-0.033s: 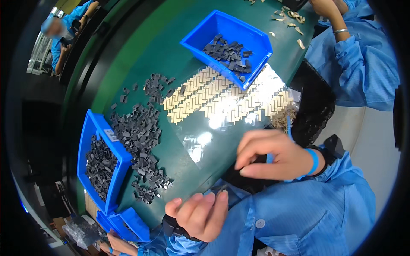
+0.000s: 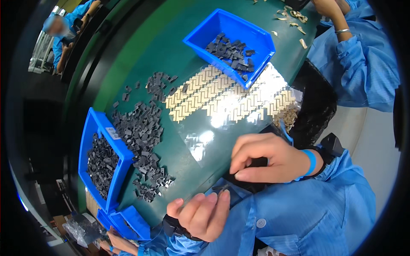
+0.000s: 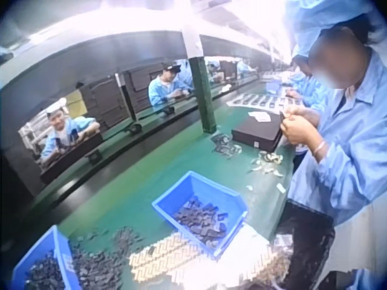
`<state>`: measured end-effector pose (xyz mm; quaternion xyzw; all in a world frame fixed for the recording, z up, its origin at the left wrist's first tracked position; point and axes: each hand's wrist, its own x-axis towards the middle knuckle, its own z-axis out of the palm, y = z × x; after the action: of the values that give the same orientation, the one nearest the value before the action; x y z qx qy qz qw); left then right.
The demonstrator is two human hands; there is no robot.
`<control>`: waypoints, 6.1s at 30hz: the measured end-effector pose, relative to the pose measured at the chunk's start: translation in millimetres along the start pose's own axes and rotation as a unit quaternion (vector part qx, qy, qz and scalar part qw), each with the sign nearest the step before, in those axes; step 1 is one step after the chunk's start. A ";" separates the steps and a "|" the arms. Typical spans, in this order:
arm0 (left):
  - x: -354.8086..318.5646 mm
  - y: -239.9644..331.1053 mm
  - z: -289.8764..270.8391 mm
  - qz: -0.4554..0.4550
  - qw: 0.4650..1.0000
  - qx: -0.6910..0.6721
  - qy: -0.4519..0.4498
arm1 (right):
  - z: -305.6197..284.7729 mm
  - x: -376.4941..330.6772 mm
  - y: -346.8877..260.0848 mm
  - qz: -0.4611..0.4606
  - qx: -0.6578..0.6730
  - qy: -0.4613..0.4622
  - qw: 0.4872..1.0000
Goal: Manually assembling small black plastic components by hand on a factory line.
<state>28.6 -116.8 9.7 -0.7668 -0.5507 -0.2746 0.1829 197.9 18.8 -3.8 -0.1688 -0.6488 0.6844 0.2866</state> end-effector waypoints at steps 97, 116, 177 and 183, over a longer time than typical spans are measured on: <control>3.8 12.3 34.0 -0.494 0.569 -0.645 0.123 | 45.1 7.0 38.4 -0.027 0.301 0.123 0.945; 5.2 13.0 34.8 -0.453 0.629 -0.620 0.120 | 50.1 7.9 37.9 -0.040 0.231 0.152 0.960; -0.3 0.0 22.4 -0.427 0.628 -0.647 0.071 | 15.6 18.9 26.9 0.102 0.308 -0.086 0.942; 6.2 -10.2 10.6 -0.361 0.798 -0.479 -0.059 | 20.2 19.8 32.3 0.173 0.346 -0.138 0.912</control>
<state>22.9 -102.7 5.1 -0.5166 -0.5957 -0.5033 -0.3534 164.8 15.1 -30.8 -0.0726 -0.3650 0.9214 0.1123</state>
